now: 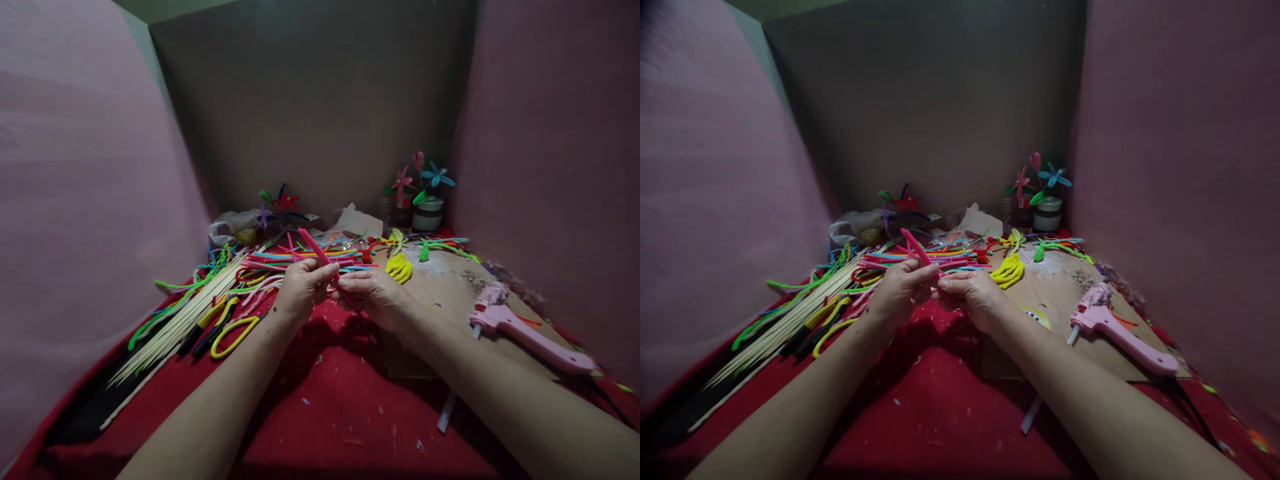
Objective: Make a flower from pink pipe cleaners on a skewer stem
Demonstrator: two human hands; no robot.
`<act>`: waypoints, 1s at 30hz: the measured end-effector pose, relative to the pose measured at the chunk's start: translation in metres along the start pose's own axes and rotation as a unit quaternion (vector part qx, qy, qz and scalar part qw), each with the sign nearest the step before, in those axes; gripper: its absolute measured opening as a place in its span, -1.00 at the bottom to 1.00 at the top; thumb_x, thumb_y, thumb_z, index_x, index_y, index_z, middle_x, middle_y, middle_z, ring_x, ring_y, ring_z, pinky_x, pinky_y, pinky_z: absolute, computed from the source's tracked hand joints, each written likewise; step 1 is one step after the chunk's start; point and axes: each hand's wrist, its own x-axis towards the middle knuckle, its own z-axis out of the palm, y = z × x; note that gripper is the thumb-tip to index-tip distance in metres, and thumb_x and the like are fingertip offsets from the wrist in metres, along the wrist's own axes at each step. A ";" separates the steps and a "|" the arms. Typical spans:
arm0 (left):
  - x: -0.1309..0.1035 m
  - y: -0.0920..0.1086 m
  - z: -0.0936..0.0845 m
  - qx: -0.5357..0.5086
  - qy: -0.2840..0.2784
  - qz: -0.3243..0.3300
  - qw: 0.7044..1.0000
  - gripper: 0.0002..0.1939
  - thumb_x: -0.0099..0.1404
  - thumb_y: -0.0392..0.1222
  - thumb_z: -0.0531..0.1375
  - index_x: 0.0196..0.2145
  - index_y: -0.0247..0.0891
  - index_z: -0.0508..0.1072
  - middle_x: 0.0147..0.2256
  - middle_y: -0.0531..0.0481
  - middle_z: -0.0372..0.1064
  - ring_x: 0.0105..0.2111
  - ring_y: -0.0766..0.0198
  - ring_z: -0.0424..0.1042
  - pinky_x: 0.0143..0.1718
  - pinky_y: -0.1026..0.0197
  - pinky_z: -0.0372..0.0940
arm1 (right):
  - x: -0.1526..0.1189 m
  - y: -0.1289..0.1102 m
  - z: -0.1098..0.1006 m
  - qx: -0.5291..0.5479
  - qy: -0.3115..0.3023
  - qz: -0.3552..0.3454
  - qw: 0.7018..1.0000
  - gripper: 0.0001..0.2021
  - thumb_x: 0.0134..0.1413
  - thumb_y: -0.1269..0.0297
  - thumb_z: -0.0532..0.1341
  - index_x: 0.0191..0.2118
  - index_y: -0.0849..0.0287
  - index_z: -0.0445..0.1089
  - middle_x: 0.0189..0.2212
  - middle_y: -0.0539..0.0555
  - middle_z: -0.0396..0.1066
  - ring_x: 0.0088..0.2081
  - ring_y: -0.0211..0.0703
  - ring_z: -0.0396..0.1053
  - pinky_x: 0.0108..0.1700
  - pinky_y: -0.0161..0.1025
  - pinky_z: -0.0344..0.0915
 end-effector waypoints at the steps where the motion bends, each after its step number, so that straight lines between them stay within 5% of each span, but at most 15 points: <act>1: 0.000 0.000 0.000 0.001 0.001 0.000 1.000 -0.72 -0.07 -0.15 0.32 -0.55 -0.35 0.30 -0.72 0.17 0.13 -0.78 0.55 0.04 -0.76 0.41 -0.12 | 0.000 0.000 0.000 -0.011 0.004 -0.006 1.000 -0.84 -0.29 0.32 0.32 -0.49 0.31 0.45 -0.61 0.08 0.45 -0.63 -0.34 0.25 -0.53 -0.34 0.12; 16: -0.002 -0.003 0.006 0.053 0.068 0.028 0.996 -0.70 -0.08 -0.13 0.31 -0.62 -0.34 0.26 -0.76 0.19 0.06 -0.78 0.56 0.00 -0.76 0.41 -0.11 | 0.001 0.001 0.002 -0.023 0.026 -0.006 0.999 -0.87 -0.29 0.34 0.28 -0.52 0.33 0.44 -0.65 0.07 0.43 -0.68 -0.39 0.18 -0.59 -0.37 0.03; 30: 0.001 -0.006 0.002 0.100 0.054 0.043 0.993 -0.67 -0.07 -0.08 0.30 -0.63 -0.32 0.24 -0.77 0.20 0.02 -0.77 0.53 -0.03 -0.74 0.38 -0.16 | 0.002 0.003 0.000 -0.059 0.023 -0.025 0.998 -0.89 -0.28 0.35 0.26 -0.58 0.31 0.43 -0.66 0.09 0.43 -0.69 -0.38 0.17 -0.61 -0.35 0.03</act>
